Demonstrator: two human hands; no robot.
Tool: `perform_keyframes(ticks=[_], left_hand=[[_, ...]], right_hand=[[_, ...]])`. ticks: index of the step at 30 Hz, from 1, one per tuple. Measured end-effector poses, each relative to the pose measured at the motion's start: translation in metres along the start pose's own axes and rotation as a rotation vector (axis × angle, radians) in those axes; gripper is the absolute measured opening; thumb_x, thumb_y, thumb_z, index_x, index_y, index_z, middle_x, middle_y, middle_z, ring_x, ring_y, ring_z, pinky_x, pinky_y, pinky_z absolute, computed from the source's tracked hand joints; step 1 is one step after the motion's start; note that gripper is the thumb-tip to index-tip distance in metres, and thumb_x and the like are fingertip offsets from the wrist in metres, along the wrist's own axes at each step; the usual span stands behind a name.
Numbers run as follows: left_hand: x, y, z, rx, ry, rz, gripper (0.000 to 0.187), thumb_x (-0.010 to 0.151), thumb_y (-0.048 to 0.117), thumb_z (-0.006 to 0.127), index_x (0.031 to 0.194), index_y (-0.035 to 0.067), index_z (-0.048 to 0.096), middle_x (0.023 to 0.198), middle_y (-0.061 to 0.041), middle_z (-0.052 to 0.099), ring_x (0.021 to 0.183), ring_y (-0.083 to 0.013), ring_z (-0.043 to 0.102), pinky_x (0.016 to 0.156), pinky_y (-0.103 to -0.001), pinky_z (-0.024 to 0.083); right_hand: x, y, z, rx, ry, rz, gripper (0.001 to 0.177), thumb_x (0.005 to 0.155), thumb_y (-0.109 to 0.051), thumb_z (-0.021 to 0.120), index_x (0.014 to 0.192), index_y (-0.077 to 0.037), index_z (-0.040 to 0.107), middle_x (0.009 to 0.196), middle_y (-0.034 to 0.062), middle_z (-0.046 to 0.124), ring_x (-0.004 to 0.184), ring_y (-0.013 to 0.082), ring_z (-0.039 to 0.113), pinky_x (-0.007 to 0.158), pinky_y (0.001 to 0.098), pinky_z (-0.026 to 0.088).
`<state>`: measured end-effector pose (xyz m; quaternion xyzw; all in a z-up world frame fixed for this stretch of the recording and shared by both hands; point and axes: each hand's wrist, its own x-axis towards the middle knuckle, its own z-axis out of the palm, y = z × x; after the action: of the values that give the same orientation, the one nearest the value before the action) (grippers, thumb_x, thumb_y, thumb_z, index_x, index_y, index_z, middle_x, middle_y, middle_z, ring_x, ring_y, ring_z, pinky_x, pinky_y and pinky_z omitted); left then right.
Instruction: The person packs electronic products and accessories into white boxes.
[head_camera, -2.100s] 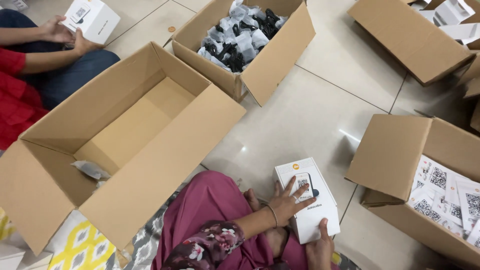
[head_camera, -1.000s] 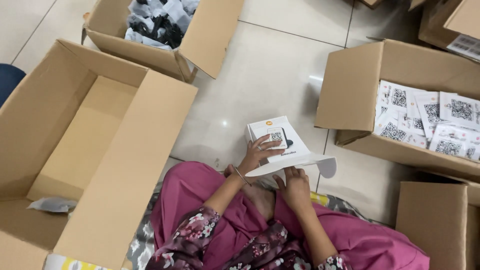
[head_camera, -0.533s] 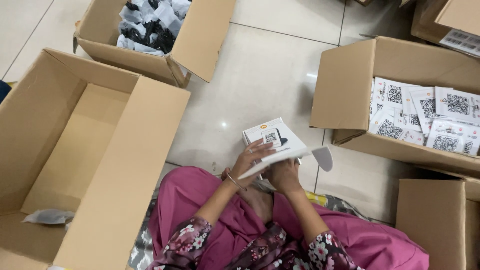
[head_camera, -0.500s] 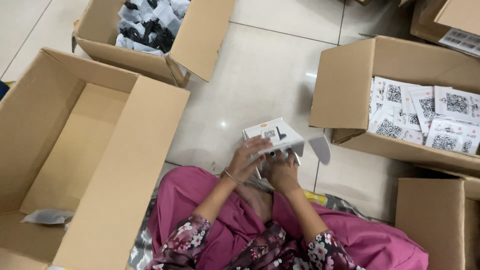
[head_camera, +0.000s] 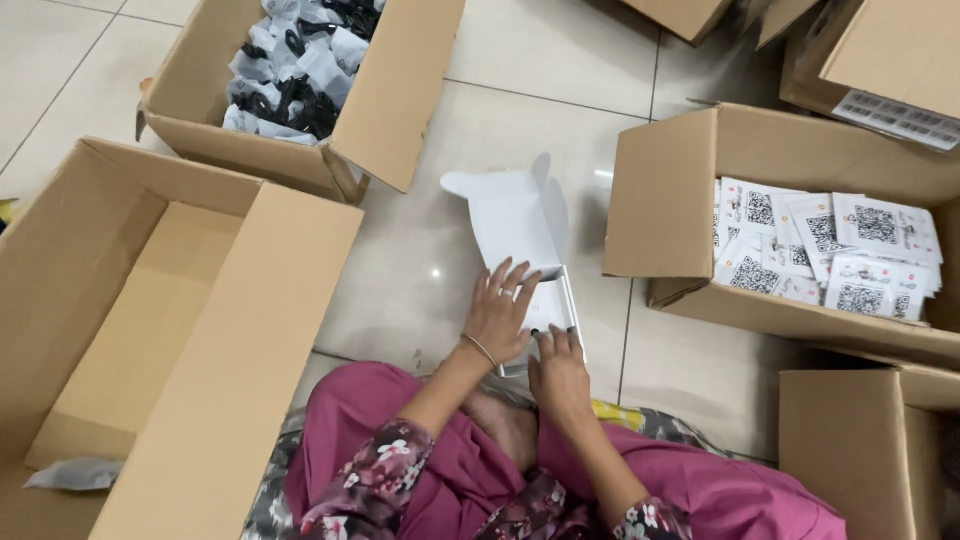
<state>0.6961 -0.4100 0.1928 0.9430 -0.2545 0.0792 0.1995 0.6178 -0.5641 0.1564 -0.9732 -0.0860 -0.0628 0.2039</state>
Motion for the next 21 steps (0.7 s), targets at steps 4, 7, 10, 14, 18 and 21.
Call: perform_keyframes(ticks=[4,7,10,14,18,21], left_hand=[[0.011,0.017,0.039,0.137,-0.28,-0.244,0.116,0.071,0.025,0.085,0.162,0.011,0.014,0.165,-0.024,0.014,0.153,-0.0469,0.006,0.115,-0.07,0.012],[0.029,0.025,0.032,0.265,-0.525,-0.27,0.131,0.068,0.025,0.089,0.165,0.018,0.0,0.171,-0.019,0.001,0.157,-0.0411,-0.001,0.117,-0.07,0.007],[0.037,0.014,0.045,0.288,-0.494,-0.286,0.138,0.065,0.031,0.093,0.165,0.018,0.0,0.17,-0.018,0.003,0.156,-0.0378,0.003,0.118,-0.071,0.008],[0.042,0.017,0.041,0.337,-0.524,-0.288,0.139,0.061,0.039,0.096,0.163,0.015,0.006,0.169,-0.016,0.014,0.156,-0.0356,0.013,0.117,-0.074,0.014],[0.052,0.019,0.05,0.411,-0.527,-0.27,0.132,0.061,0.037,0.096,0.164,0.014,0.016,0.164,-0.018,0.029,0.151,-0.0359,0.028,0.116,-0.073,0.019],[0.052,0.014,0.079,0.491,-0.46,-0.275,0.12,0.067,0.028,0.092,0.163,0.013,0.021,0.162,-0.017,0.032,0.149,-0.0364,0.03,0.113,-0.072,0.02]], right_hand=[[-0.019,0.003,-0.008,0.079,0.06,-0.039,0.025,0.085,-0.013,0.067,0.107,-0.002,0.068,0.113,0.0178,0.069,0.112,0.0405,0.06,0.097,0.0468,0.05],[-0.028,0.006,-0.006,0.118,0.057,-0.041,0.012,0.089,-0.014,0.066,0.092,-0.002,0.07,0.095,0.0165,0.072,0.102,0.0375,0.063,0.089,0.045,0.052],[-0.03,0.008,-0.001,0.11,0.081,-0.074,0.015,0.091,-0.015,0.066,0.084,-0.002,0.069,0.086,0.0163,0.072,0.095,0.0369,0.064,0.085,0.045,0.052],[-0.028,0.006,-0.002,0.108,0.089,-0.089,0.017,0.09,-0.017,0.067,0.082,-0.003,0.069,0.082,0.0161,0.071,0.092,0.0368,0.064,0.083,0.0451,0.052],[-0.031,0.015,0.005,0.136,0.036,-0.059,0.017,0.092,-0.018,0.068,0.083,-0.004,0.07,0.083,0.0157,0.07,0.093,0.0369,0.063,0.085,0.0453,0.052],[-0.033,0.019,-0.005,0.193,-0.005,-0.049,0.014,0.089,-0.017,0.069,0.094,-0.004,0.07,0.092,0.0167,0.071,0.101,0.0376,0.062,0.09,0.0458,0.051]])
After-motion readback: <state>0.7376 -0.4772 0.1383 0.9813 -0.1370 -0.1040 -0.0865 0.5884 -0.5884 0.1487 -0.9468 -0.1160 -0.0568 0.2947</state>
